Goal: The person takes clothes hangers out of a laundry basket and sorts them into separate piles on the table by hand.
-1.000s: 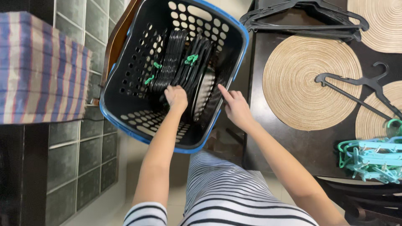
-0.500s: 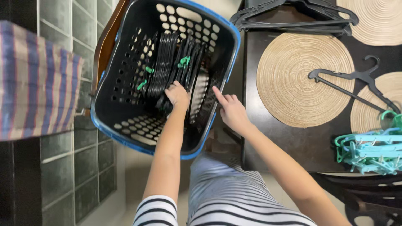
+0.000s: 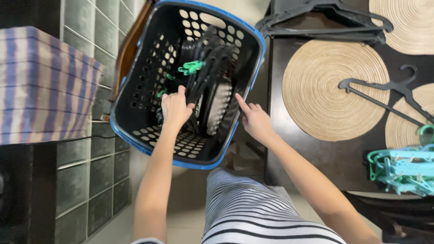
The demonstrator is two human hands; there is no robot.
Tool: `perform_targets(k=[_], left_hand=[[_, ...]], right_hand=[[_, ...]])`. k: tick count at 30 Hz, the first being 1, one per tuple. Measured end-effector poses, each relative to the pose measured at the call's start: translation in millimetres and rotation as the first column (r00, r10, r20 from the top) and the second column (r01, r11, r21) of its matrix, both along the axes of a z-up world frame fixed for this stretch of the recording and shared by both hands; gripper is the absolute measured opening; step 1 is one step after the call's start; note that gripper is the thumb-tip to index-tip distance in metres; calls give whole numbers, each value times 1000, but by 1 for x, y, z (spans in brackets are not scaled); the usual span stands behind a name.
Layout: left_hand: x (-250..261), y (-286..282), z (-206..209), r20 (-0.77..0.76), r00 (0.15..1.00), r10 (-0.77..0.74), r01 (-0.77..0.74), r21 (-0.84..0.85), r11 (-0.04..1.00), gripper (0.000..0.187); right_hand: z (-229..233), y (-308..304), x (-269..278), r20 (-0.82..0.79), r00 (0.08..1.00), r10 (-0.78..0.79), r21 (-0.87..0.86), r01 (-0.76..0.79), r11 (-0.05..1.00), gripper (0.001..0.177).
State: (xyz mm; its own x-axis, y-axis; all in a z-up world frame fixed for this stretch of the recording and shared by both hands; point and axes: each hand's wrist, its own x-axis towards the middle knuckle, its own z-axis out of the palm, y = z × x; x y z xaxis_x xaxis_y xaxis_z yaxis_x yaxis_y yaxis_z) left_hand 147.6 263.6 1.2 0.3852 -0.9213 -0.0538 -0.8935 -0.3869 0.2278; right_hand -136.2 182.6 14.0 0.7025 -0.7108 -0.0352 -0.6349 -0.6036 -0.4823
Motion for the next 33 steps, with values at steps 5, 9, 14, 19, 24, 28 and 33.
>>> perform_targets(k=[5, 9, 14, 19, 24, 28, 33], left_hand=[[-16, 18, 65, 16, 995, -94, 94, -33, 995, 52], [-19, 29, 113, -2, 988, -154, 154, -41, 987, 59], [-36, 17, 190, -35, 954, -297, 287, -175, 942, 63], [-90, -40, 216, 220, 884, -413, 468, -400, 788, 77], [-148, -69, 186, 234, 911, -339, 411, -576, 706, 105], [-197, -75, 127, -311, 777, -547, 336, -529, 779, 127], [-266, -60, 30, -478, 708, -520, 441, -276, 854, 95]], right_hand=[[-10, -14, 7, -51, 998, -35, 152, 42, 988, 78], [-7, -18, 9, 308, 941, -139, 402, 4, 916, 74], [-5, -15, 26, 667, 725, -174, 531, -299, 793, 46], [14, -16, 16, 635, 425, -645, 771, -307, 558, 16], [48, -24, -67, 535, 15, -845, 761, -442, 474, 14], [30, -17, -149, 525, -130, -841, 722, -456, 521, 15], [-48, 17, -213, 244, -166, -956, 948, -166, 271, 29]])
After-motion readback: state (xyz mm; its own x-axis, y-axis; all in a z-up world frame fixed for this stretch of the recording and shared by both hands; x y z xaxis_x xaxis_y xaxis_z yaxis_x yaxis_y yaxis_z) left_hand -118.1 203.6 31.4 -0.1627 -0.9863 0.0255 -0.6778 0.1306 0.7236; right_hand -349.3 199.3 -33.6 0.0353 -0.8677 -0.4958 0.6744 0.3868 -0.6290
